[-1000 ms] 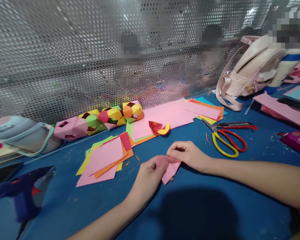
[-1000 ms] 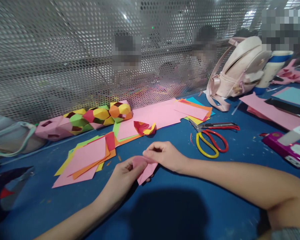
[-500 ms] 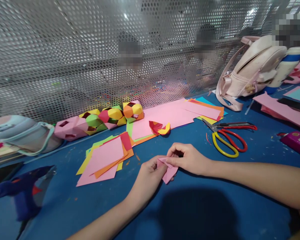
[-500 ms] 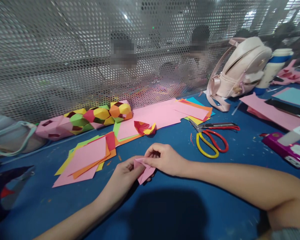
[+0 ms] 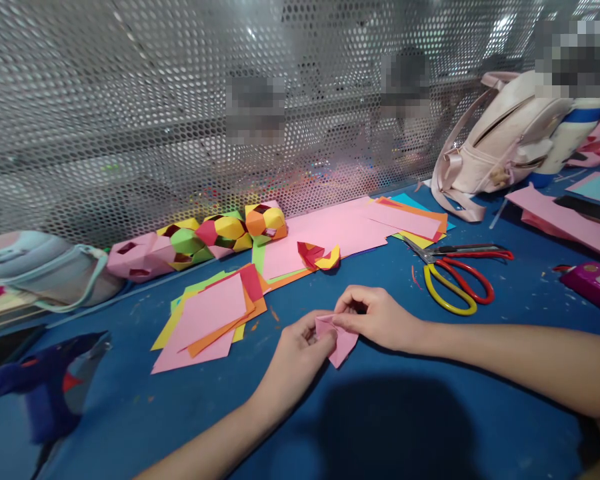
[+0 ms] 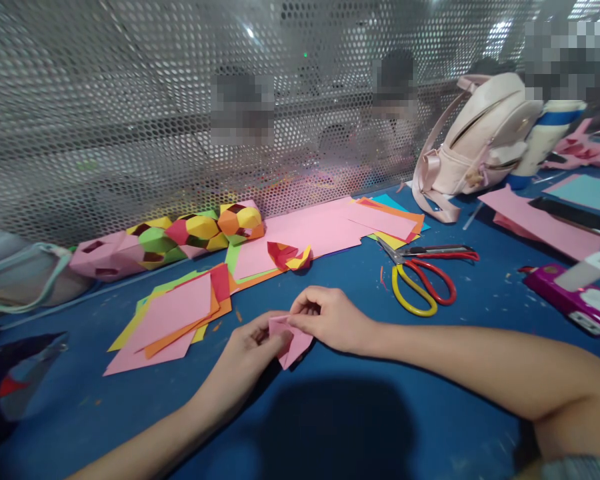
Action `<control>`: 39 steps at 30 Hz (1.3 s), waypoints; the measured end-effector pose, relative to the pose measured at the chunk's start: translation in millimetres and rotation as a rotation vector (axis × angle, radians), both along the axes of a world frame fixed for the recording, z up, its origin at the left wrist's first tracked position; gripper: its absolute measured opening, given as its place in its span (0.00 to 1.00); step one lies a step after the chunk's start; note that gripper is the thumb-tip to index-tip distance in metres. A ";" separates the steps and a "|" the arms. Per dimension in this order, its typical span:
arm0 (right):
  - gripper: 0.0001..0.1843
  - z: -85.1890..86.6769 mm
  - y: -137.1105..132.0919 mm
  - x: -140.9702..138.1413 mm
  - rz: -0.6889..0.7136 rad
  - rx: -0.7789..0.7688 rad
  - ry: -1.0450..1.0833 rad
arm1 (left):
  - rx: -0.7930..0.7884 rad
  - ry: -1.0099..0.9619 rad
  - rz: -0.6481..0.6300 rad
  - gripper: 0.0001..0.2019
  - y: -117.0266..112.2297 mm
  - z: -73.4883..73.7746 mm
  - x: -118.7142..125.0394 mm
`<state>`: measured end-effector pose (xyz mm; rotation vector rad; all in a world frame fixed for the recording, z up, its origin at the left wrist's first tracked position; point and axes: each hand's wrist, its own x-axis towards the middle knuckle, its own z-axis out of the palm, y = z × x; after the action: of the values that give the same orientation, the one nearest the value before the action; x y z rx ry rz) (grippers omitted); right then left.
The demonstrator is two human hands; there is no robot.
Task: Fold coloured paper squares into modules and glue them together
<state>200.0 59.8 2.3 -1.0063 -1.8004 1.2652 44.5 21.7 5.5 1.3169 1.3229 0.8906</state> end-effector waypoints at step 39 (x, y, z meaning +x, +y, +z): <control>0.09 -7.6 2.3 5.3 -0.034 0.366 -0.025 | 0.275 0.263 -0.007 0.15 2.0 -2.3 -15.2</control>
<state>205.3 62.1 -5.3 -0.8431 -1.9351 0.8623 29.4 23.7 3.2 1.6976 1.4300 0.9431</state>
